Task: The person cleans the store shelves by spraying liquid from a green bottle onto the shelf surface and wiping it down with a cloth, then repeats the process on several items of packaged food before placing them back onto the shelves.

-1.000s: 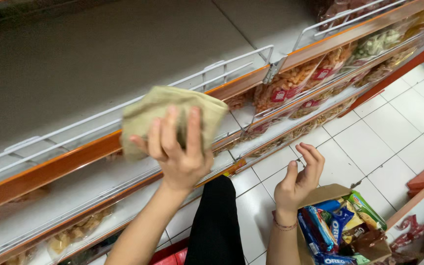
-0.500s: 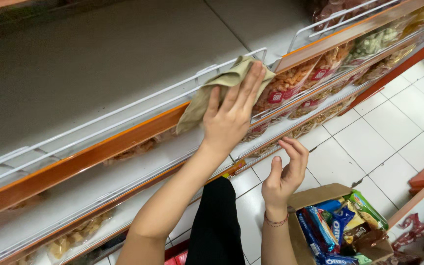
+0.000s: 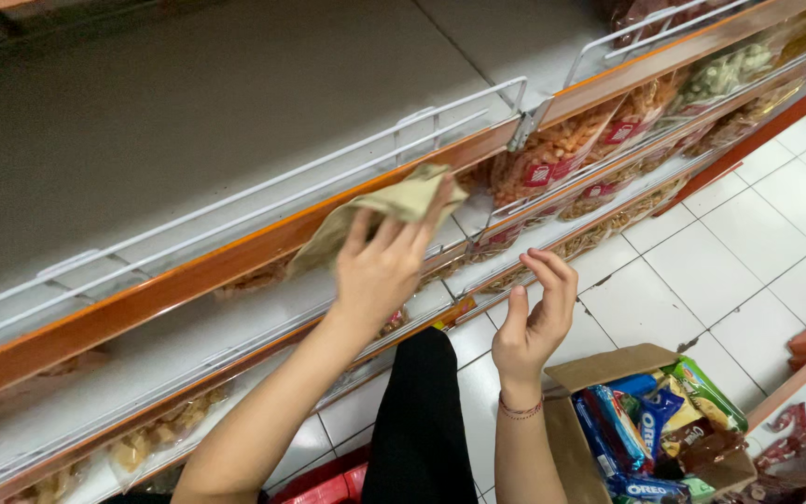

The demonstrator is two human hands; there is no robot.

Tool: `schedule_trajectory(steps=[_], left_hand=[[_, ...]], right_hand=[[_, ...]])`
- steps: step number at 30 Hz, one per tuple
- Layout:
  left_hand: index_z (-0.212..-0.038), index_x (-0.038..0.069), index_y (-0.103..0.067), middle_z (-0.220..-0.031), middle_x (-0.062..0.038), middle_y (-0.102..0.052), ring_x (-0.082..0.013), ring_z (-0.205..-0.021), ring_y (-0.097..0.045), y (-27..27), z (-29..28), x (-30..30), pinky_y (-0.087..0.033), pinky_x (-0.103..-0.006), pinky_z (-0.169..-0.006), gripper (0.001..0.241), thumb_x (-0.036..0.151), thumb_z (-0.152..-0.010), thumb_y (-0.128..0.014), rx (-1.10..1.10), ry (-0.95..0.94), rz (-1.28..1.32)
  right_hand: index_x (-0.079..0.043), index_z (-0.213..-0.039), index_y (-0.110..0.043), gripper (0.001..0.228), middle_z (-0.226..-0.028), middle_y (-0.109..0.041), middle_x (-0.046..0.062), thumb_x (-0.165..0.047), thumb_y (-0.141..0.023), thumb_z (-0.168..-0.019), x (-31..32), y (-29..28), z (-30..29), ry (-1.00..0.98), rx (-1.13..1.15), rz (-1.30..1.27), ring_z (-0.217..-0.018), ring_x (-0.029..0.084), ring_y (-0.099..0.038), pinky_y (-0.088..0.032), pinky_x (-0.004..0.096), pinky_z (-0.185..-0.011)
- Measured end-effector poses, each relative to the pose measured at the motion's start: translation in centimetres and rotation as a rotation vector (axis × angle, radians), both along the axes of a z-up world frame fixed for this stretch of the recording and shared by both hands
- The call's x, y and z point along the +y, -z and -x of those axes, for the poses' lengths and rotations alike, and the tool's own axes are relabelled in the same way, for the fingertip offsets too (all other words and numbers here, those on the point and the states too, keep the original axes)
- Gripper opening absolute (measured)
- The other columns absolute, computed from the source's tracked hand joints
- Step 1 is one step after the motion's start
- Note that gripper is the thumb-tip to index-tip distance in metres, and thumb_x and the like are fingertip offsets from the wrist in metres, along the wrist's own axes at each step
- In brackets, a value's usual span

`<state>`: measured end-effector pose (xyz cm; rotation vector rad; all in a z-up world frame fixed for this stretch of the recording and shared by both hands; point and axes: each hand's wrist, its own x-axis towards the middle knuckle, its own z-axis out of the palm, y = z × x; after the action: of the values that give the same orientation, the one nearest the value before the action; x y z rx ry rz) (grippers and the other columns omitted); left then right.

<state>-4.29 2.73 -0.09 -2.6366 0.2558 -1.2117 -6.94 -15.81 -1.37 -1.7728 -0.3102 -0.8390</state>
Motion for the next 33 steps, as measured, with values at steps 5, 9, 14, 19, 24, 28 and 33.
schedule_trajectory(steps=[5, 9, 14, 19, 24, 28, 33], left_hand=[[-0.154, 0.026, -0.057, -0.158, 0.01, -0.052, -0.0112, -0.127, -0.063, 1.8, 4.4, 4.6, 0.0, -0.051, -0.128, 0.057, 0.018, -0.098, -0.058, -0.158, -0.117, 0.01], [-0.152, 0.027, -0.062, -0.157, 0.01, -0.052, -0.0091, -0.128, -0.064, 1.8, 2.4, 2.8, -0.008, -0.044, -0.129, 0.057, 0.019, -0.096, -0.058, -0.119, -0.136, 0.064], [-0.158, 0.016, -0.055, -0.153, 0.007, -0.057, -0.0078, -0.11, -0.061, 0.0, -3.2, -3.3, -0.032, -0.0311, -0.111, 0.063, 0.012, -0.095, -0.059, -0.105, 0.079, 0.178], [-0.159, 0.013, -0.044, -0.139, -0.002, -0.065, -0.0129, -0.122, -0.064, -1.1, -6.2, -7.4, -0.04, -0.0326, -0.117, 0.069, 0.013, -0.091, -0.058, -0.125, 0.148, 0.166], [-0.159, 0.01, -0.043, -0.129, -0.002, -0.067, -0.0136, -0.12, -0.065, -0.4, -4.0, -4.1, -0.041, -0.0351, -0.118, 0.072, 0.014, -0.089, -0.059, -0.072, 0.25, 0.187], [-0.158, 0.02, -0.053, -0.137, 0.008, -0.066, -0.0088, -0.098, -0.061, 2.1, 0.8, 1.9, -0.045, -0.0303, -0.101, 0.067, 0.014, -0.092, -0.061, -0.04, 0.06, 0.086], [-0.163, 0.02, -0.047, -0.168, 0.001, -0.033, -0.0259, -0.153, -0.032, 7.3, 10.0, 14.2, -0.021, -0.044, -0.124, 0.063, 0.023, -0.101, -0.056, -0.151, -0.261, 0.171]], right_hand=[[0.001, -0.123, -0.063, 0.027, -0.13, -0.06, 0.014, 0.001, -0.057, -0.097, 0.2, 0.7, -0.2, -0.016, 0.008, 0.02, -0.123, 0.028, -0.058, -0.046, 0.037, -0.11], [0.001, -0.123, -0.063, 0.028, -0.129, -0.06, 0.015, 0.002, -0.057, -0.096, 0.2, 1.0, -0.7, -0.021, -0.006, 0.045, -0.123, 0.029, -0.059, -0.046, 0.038, -0.111], [0.002, -0.123, -0.063, 0.029, -0.128, -0.061, 0.016, 0.004, -0.057, -0.094, -0.2, 1.0, -0.6, -0.004, 0.007, 0.051, -0.121, 0.03, -0.06, -0.046, 0.038, -0.11], [0.002, -0.123, -0.062, 0.029, -0.128, -0.061, 0.016, 0.005, -0.058, -0.094, -0.9, 1.0, 0.1, 0.017, 0.002, 0.045, -0.123, 0.029, -0.059, -0.045, 0.038, -0.112], [0.002, -0.123, -0.063, 0.03, -0.128, -0.06, 0.016, 0.006, -0.056, -0.094, -0.7, 0.8, 0.8, 0.009, -0.002, 0.02, -0.124, 0.029, -0.059, -0.044, 0.037, -0.113], [0.002, -0.122, -0.063, 0.03, -0.127, -0.061, 0.016, 0.006, -0.056, -0.093, 0.6, 1.1, 1.2, -0.026, 0.004, 0.034, -0.123, 0.029, -0.059, -0.044, 0.038, -0.112], [0.002, -0.121, -0.064, 0.03, -0.126, -0.062, 0.016, 0.005, -0.056, -0.093, 3.3, 1.0, 2.0, -0.156, -0.003, 0.051, -0.121, 0.03, -0.06, -0.046, 0.039, -0.109]])
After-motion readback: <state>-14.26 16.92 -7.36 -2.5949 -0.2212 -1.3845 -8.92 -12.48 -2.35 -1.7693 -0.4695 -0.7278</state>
